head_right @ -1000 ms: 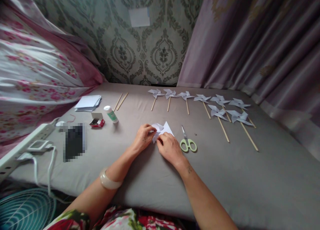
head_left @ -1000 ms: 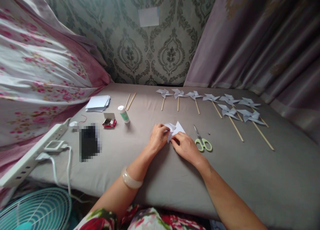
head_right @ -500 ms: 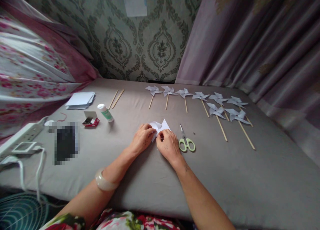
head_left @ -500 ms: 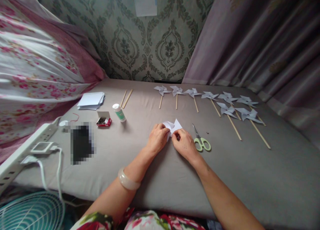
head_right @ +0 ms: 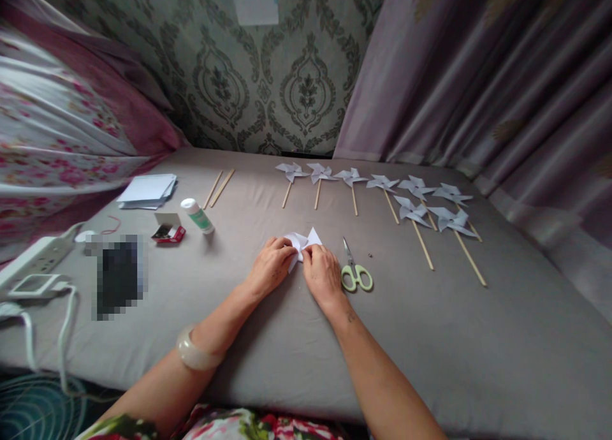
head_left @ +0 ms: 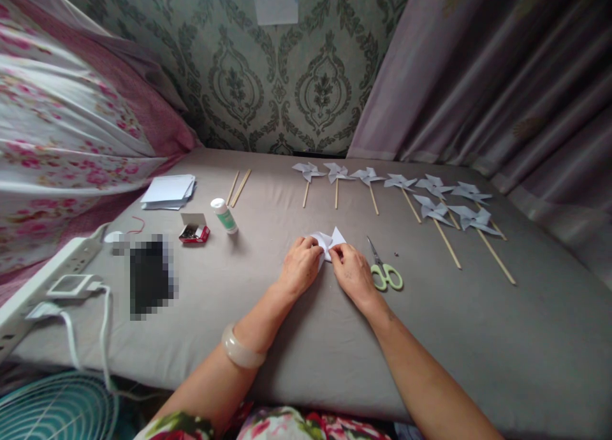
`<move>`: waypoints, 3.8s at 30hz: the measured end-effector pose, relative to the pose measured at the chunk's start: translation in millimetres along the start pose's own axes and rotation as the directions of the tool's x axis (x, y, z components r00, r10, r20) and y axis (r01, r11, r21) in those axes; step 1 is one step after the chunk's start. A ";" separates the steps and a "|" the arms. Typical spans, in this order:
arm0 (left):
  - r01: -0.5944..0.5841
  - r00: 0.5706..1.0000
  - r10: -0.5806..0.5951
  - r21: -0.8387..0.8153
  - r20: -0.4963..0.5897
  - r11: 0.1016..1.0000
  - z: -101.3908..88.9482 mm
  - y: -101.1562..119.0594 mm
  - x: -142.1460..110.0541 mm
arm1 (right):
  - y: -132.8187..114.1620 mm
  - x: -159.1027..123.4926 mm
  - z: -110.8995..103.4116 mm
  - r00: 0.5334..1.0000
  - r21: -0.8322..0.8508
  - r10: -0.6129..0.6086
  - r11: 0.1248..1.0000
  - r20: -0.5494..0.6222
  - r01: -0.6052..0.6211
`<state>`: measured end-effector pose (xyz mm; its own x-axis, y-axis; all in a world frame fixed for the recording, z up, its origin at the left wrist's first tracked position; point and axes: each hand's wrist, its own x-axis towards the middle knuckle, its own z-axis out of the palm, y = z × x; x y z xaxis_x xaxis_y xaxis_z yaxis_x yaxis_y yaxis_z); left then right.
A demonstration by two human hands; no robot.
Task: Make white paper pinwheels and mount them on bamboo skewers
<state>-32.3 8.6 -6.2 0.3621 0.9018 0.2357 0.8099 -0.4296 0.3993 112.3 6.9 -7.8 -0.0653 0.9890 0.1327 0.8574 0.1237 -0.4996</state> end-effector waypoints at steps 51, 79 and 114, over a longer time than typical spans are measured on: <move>-0.002 1.000 0.002 0.023 0.019 1.000 1.0 2.1 -3.8 | 2.4 5.9 2.5 0.999 -0.058 -0.051 0.997 0.006 0.051; 0.252 0.873 -0.378 -0.379 -0.308 0.890 -11.2 -17.1 3.4 | -9.9 15.8 -30.2 0.947 -0.244 -0.204 0.933 0.250 0.265; 0.190 0.925 -0.275 -0.308 -0.262 0.932 0.0 -8.2 0.8 | 10.1 31.0 -29.5 0.945 -0.051 -0.181 0.978 0.274 0.202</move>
<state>-38.7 12.9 -9.3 -0.0088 0.9404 0.3401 0.6818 -0.2431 0.6900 133.9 36.5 16.5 -0.3567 0.9341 -0.0183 0.8512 0.3168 -0.4185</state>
